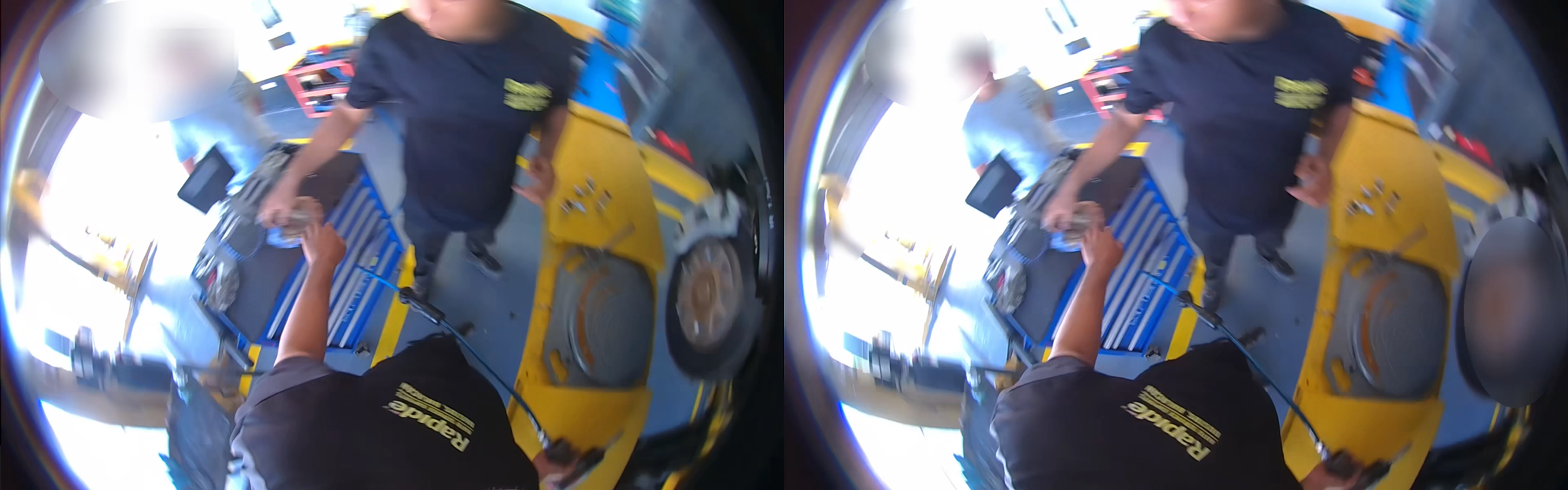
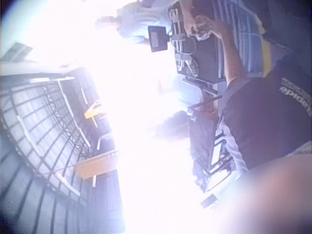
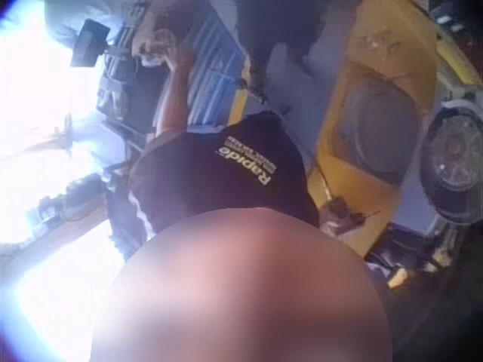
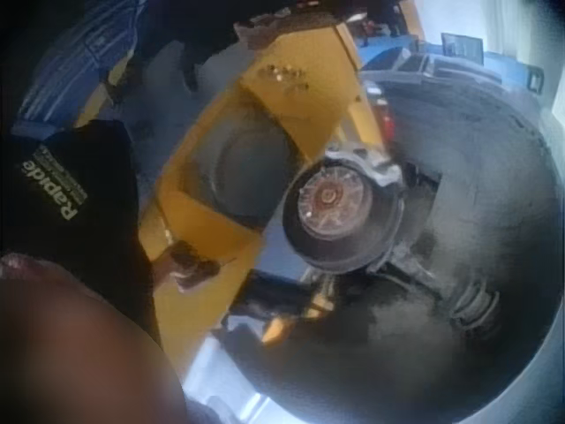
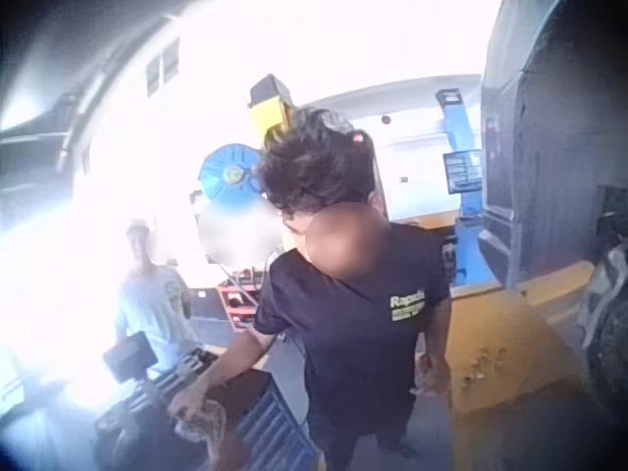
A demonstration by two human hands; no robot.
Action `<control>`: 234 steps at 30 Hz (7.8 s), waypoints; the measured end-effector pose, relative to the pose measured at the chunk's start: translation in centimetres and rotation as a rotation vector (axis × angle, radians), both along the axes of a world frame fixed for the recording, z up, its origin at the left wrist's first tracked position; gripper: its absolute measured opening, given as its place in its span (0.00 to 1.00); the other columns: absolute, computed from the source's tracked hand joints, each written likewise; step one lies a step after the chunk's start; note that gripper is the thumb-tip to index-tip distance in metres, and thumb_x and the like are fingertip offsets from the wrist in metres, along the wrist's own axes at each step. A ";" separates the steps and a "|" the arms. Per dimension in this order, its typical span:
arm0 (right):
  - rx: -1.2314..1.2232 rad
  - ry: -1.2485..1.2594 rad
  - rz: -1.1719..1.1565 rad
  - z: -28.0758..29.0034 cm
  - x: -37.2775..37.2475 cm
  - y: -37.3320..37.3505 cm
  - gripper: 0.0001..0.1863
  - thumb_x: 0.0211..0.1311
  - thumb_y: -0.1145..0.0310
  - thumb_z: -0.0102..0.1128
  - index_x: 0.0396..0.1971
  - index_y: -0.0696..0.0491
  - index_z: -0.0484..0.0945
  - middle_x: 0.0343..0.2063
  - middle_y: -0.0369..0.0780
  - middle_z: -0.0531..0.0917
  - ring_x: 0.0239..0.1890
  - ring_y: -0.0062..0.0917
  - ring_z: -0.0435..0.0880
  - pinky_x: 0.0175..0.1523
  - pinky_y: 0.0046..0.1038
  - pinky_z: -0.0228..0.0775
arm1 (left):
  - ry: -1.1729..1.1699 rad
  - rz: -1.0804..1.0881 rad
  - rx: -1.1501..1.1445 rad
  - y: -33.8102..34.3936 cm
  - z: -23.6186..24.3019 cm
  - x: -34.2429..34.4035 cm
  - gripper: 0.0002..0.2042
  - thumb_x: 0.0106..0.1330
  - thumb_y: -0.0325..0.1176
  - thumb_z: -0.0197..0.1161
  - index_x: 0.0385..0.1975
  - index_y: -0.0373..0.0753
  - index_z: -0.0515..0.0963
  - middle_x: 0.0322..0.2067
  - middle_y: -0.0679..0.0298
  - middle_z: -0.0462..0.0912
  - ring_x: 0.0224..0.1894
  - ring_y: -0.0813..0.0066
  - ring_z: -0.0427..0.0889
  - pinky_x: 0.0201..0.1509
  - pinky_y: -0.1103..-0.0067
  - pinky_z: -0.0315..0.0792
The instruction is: The person removes the brake caliper from the wheel hub using a pneumatic impact wrench and a wrench. Then, the person lifts a tire and mounts it onto the hub, secures it with lug nuts by hand, and tightens them with the impact wrench. Finally, the person attaches a wheel alignment sensor to the wheel.
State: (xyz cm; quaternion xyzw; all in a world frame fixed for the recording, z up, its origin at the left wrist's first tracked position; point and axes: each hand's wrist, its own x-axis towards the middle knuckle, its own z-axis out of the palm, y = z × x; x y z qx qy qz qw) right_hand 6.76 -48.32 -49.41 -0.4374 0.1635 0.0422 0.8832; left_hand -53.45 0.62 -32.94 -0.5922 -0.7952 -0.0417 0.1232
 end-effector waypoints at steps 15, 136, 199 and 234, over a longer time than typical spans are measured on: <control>0.253 0.053 -0.047 7.7 -4.6 2.5 0.13 0.72 0.60 0.56 0.50 0.50 0.74 0.27 0.37 0.77 0.31 0.26 0.78 0.42 0.33 0.76 | -0.556 -1.517 -0.154 2.0 -1.7 57.0 0.22 0.61 0.40 0.70 0.52 0.36 0.78 0.50 0.47 0.81 0.54 0.44 0.80 0.56 0.55 0.77; 0.591 -0.804 0.681 39.2 5.6 10.8 0.72 0.42 0.03 0.27 0.68 0.55 0.65 0.43 0.44 0.77 0.39 0.35 0.80 0.47 0.39 0.74 | -0.652 -2.604 -0.198 -25.2 41.8 62.3 0.33 0.51 0.39 0.86 0.50 0.28 0.74 0.34 0.59 0.86 0.36 0.78 0.83 0.42 0.78 0.79; 0.011 -0.701 0.500 42.6 13.5 8.6 0.31 0.56 0.66 0.62 0.60 0.66 0.75 0.22 0.38 0.75 0.19 0.24 0.74 0.30 0.29 0.72 | 0.394 -1.785 0.545 -13.6 49.2 72.3 0.15 0.58 0.33 0.63 0.44 0.38 0.86 0.48 0.50 0.87 0.51 0.47 0.87 0.56 0.58 0.81; -0.182 -0.745 0.630 43.0 18.8 6.3 0.32 0.52 0.68 0.63 0.59 0.64 0.76 0.22 0.35 0.74 0.18 0.21 0.74 0.32 0.30 0.73 | 0.263 -1.693 0.447 -15.4 48.5 71.2 0.17 0.59 0.38 0.65 0.44 0.37 0.89 0.47 0.49 0.89 0.52 0.49 0.88 0.55 0.61 0.82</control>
